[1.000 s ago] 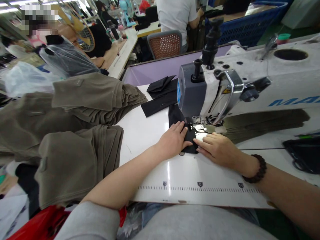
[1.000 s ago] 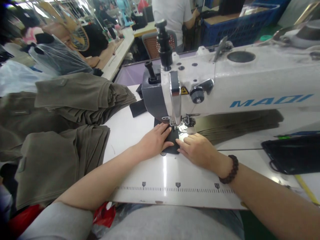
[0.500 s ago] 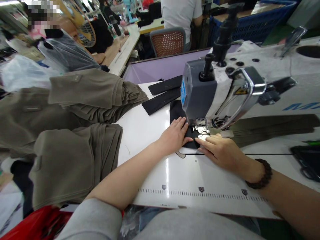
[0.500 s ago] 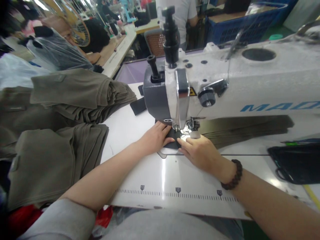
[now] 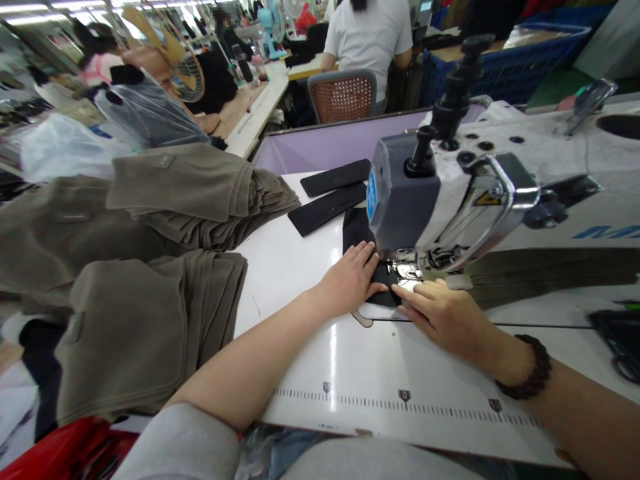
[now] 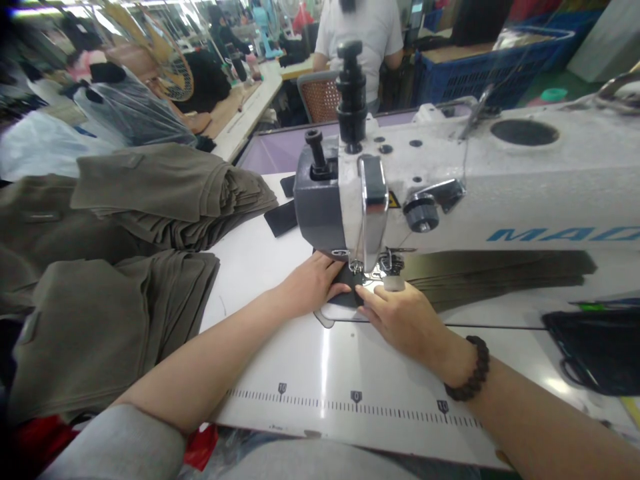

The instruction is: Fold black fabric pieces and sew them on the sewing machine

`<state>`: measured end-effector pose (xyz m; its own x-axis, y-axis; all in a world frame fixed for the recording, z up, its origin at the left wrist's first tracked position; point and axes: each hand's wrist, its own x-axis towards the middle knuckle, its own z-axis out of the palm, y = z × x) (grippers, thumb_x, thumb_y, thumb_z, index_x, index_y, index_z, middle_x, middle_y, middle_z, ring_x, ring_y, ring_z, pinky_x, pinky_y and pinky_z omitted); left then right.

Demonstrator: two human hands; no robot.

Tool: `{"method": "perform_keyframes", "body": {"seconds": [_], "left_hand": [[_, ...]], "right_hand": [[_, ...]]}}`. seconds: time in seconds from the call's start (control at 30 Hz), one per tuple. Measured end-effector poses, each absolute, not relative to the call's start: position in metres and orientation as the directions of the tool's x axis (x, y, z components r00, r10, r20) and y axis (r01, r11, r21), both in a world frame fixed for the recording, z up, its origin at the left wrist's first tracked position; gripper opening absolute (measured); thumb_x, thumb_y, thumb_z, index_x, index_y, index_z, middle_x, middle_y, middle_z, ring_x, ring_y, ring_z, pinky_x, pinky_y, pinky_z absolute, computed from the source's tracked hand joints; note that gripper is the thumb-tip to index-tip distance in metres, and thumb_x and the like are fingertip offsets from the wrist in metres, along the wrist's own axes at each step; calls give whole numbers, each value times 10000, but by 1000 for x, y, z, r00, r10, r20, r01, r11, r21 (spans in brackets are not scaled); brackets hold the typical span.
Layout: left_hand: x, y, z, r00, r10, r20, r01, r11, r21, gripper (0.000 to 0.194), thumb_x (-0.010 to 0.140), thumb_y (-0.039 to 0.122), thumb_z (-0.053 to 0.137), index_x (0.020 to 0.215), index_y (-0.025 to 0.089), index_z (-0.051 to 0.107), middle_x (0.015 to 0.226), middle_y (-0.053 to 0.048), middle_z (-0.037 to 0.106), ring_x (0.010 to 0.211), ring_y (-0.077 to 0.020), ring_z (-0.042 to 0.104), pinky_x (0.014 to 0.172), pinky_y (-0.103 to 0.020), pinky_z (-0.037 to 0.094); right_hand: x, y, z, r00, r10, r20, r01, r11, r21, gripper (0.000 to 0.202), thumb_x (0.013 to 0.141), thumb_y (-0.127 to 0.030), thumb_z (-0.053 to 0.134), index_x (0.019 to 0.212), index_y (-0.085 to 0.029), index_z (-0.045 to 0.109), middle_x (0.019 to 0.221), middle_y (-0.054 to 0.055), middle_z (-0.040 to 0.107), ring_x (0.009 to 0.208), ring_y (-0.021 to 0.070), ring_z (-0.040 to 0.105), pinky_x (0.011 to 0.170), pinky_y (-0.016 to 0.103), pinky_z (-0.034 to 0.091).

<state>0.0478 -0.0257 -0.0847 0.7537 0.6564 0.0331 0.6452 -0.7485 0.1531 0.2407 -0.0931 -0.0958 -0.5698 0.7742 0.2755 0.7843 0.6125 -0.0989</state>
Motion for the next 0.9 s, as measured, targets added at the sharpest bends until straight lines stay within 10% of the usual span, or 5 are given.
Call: {"method": "perform_keyframes", "body": {"seconds": [0.53, 0.9], "left_hand": [[46, -23, -86, 749, 658, 72, 646, -750, 144, 490, 847, 433, 469, 1125, 31, 507, 1195, -197, 491, 1165, -304, 418, 985, -438, 344], [36, -45, -70, 936, 329, 125, 314, -941, 124, 267, 916, 223, 367, 944, 118, 611, 991, -69, 604, 922, -175, 532, 818, -285, 463]], "right_hand": [[240, -92, -95, -565, 776, 280, 793, 605, -74, 294, 859, -293, 442, 1049, -126, 590, 723, 40, 617, 666, 158, 544, 615, 281, 359], [245, -95, -93, -681, 654, 329, 667, 740, -89, 290, 883, -304, 406, 924, -135, 638, 586, 14, 545, 576, 125, 467, 577, 268, 318]]}}
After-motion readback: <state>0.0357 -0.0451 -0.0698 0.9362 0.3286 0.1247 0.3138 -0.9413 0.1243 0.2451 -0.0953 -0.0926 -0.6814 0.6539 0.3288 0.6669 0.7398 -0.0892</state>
